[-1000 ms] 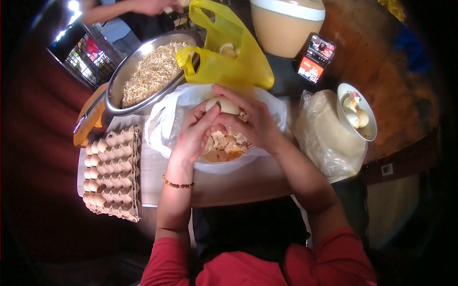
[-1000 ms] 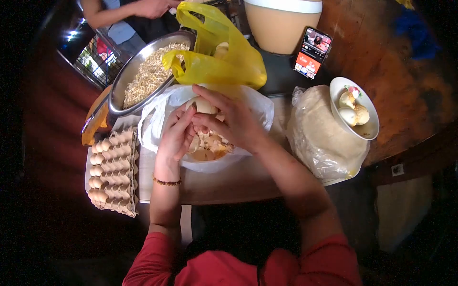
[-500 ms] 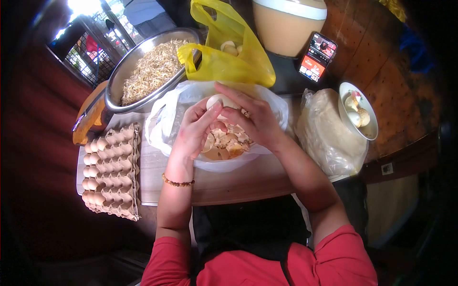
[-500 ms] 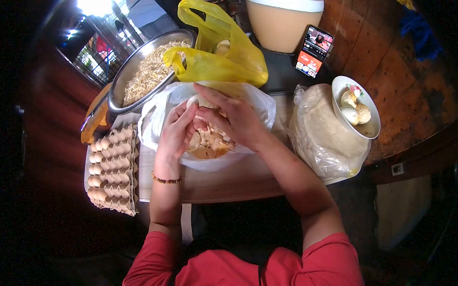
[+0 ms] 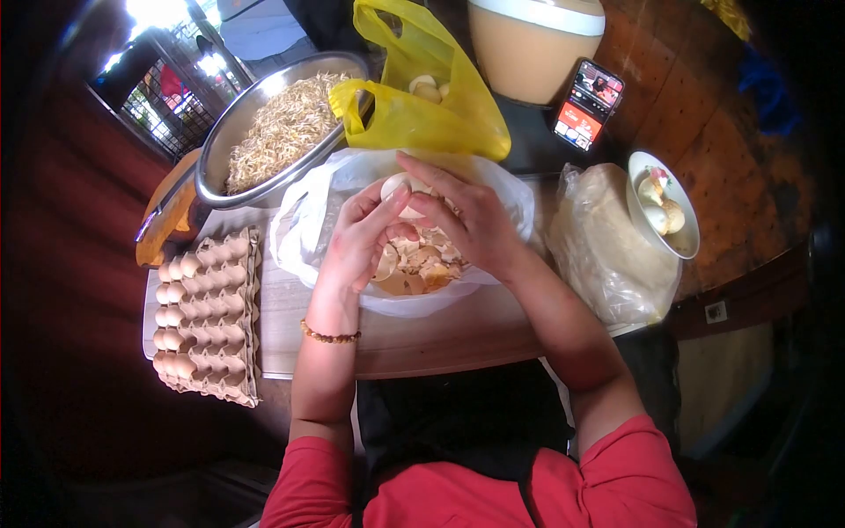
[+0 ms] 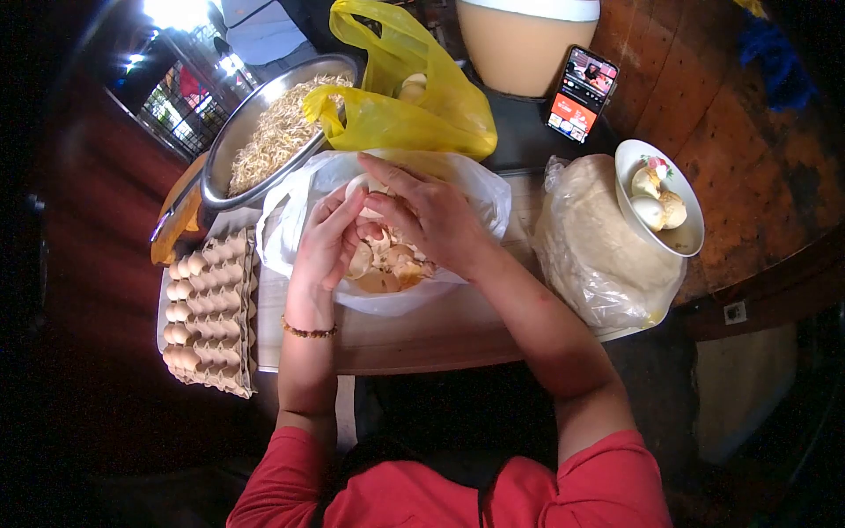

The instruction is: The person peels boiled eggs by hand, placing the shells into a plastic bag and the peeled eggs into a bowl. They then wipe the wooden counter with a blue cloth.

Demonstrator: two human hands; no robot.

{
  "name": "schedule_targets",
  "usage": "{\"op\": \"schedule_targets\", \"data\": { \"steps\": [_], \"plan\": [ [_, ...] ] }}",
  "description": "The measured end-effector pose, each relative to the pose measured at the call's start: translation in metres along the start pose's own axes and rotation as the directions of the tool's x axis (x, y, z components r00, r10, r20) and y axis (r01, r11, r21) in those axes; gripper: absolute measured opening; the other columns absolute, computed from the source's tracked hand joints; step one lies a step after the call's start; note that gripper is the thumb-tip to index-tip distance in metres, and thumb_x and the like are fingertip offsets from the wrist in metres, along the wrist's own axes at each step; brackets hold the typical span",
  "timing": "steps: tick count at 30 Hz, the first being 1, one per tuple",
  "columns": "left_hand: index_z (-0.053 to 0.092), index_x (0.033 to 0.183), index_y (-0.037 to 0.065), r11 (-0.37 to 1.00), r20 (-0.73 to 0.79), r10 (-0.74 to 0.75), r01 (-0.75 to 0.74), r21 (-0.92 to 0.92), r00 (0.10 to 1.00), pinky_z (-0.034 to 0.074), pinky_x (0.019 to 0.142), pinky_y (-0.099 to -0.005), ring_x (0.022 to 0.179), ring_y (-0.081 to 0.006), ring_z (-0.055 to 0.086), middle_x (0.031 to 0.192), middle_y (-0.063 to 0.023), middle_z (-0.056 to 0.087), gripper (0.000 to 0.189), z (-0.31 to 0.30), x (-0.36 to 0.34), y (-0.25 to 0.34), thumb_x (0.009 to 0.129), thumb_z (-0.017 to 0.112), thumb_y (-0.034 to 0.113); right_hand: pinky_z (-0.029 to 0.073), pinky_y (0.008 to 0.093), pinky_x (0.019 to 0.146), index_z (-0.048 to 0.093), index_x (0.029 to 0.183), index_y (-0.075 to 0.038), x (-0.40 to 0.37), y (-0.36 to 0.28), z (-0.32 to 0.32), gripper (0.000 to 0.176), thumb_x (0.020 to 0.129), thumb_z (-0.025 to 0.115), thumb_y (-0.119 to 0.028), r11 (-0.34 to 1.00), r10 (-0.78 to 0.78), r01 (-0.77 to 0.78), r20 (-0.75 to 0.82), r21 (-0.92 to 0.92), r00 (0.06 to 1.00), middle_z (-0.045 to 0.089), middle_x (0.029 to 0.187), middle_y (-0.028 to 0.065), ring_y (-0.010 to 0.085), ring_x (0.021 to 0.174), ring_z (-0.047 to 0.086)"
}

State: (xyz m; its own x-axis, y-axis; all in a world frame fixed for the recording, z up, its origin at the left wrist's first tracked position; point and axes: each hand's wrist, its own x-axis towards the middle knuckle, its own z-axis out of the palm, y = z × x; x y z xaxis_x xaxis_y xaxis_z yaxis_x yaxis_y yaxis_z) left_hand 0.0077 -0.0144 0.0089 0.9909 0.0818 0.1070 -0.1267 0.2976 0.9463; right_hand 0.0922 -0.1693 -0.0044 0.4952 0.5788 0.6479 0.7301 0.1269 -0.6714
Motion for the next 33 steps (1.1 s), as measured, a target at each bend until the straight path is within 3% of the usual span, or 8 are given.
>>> {"op": "schedule_targets", "data": {
  "steps": [6, 9, 11, 21, 23, 26, 31, 33],
  "plan": [
    [0.056, 0.119, -0.005, 0.998, -0.008, -0.007, 0.006, -0.069, 1.0, 0.052, 0.067, -0.0228, 0.085, -0.0146, 0.066, 0.102, -0.0096, 0.065, 0.035, 0.0, 0.0, -0.002, 0.097, 0.055, 0.022, 0.048, 0.0323, 0.09, 0.053, 0.131, -0.003, 0.001, -0.007, -0.001, 0.042, 0.091, 0.061, -0.011, 0.999, 0.041, -0.04, -0.013, 0.035, 0.999, 0.062, 0.122, 0.0171, 0.0258, 0.108, 0.062],
    [0.056, 0.12, -0.004, 0.997, -0.067, 0.0, -0.005, -0.076, 0.998, 0.053, 0.067, -0.0231, 0.086, -0.0151, 0.067, 0.104, -0.0102, 0.065, 0.034, -0.002, 0.002, -0.004, 0.097, 0.055, 0.022, 0.048, 0.0316, 0.089, 0.055, 0.129, -0.003, 0.001, -0.006, 0.001, 0.041, 0.089, 0.062, -0.009, 0.999, 0.032, -0.028, -0.102, 0.042, 0.994, 0.063, 0.119, 0.016, 0.025, 0.105, 0.063],
    [0.055, 0.12, -0.004, 0.996, -0.064, 0.006, -0.011, -0.085, 0.998, 0.054, 0.068, -0.0232, 0.086, -0.0163, 0.067, 0.105, -0.0105, 0.065, 0.034, -0.004, 0.001, -0.001, 0.097, 0.055, 0.021, 0.047, 0.0366, 0.091, 0.058, 0.124, -0.005, 0.004, -0.006, -0.002, 0.041, 0.086, 0.067, -0.016, 0.998, -0.007, 0.017, -0.134, 0.068, 0.991, 0.064, 0.113, 0.0157, 0.031, 0.106, 0.061],
    [0.053, 0.119, -0.007, 0.994, -0.038, 0.039, -0.043, -0.101, 0.999, 0.056, 0.067, -0.0237, 0.087, -0.0215, 0.069, 0.103, -0.0142, 0.066, 0.036, 0.002, -0.003, 0.004, 0.1, 0.049, 0.024, 0.048, 0.0346, 0.086, 0.066, 0.11, -0.004, 0.0, -0.006, 0.003, 0.029, 0.082, 0.07, -0.011, 0.994, -0.104, 0.105, -0.223, -0.007, 0.969, 0.068, 0.105, 0.0104, 0.0267, 0.098, 0.063],
    [0.054, 0.118, -0.007, 0.99, -0.054, 0.026, -0.033, -0.136, 0.998, 0.056, 0.066, -0.0239, 0.086, -0.0212, 0.069, 0.102, -0.0145, 0.066, 0.037, -0.001, -0.002, 0.002, 0.1, 0.048, 0.025, 0.049, 0.036, 0.084, 0.067, 0.109, -0.006, 0.0, -0.004, 0.004, 0.028, 0.082, 0.07, -0.013, 0.961, -0.245, 0.205, -0.228, -0.187, 0.942, 0.068, 0.105, 0.0089, 0.0274, 0.094, 0.063],
    [0.055, 0.115, -0.007, 0.988, -0.08, 0.002, -0.014, -0.152, 0.997, 0.056, 0.065, -0.0244, 0.082, -0.0199, 0.069, 0.099, -0.0147, 0.067, 0.038, 0.001, -0.001, 0.003, 0.101, 0.047, 0.027, 0.05, 0.0373, 0.083, 0.066, 0.112, -0.008, -0.002, -0.002, 0.005, 0.034, 0.079, 0.071, -0.014, 0.901, -0.329, 0.246, -0.191, -0.358, 0.925, 0.068, 0.106, 0.0074, 0.0274, 0.091, 0.063],
    [0.056, 0.112, -0.007, 0.996, -0.087, -0.022, 0.014, -0.089, 0.996, 0.053, 0.06, -0.0226, 0.078, -0.0178, 0.069, 0.095, -0.0133, 0.068, 0.038, 0.004, 0.0, 0.005, 0.1, 0.048, 0.028, 0.052, 0.0361, 0.074, 0.066, 0.108, -0.005, -0.002, 0.0, 0.004, 0.03, 0.078, 0.07, -0.005, 0.824, -0.402, 0.281, -0.159, -0.491, 0.902, 0.067, 0.096, 0.0094, 0.0285, 0.084, 0.064],
    [0.061, 0.105, -0.006, 0.998, -0.155, -0.054, 0.055, 0.003, 0.986, 0.048, 0.055, -0.0199, 0.068, -0.0119, 0.065, 0.086, -0.0093, 0.068, 0.039, 0.008, 0.0, 0.007, 0.098, 0.053, 0.032, 0.052, 0.0362, 0.073, 0.065, 0.106, -0.004, -0.003, 0.0, 0.004, 0.029, 0.077, 0.07, -0.004, 0.798, -0.422, 0.294, -0.141, -0.526, 0.895, 0.066, 0.093, 0.0094, 0.0287, 0.083, 0.064]
  ]
}}
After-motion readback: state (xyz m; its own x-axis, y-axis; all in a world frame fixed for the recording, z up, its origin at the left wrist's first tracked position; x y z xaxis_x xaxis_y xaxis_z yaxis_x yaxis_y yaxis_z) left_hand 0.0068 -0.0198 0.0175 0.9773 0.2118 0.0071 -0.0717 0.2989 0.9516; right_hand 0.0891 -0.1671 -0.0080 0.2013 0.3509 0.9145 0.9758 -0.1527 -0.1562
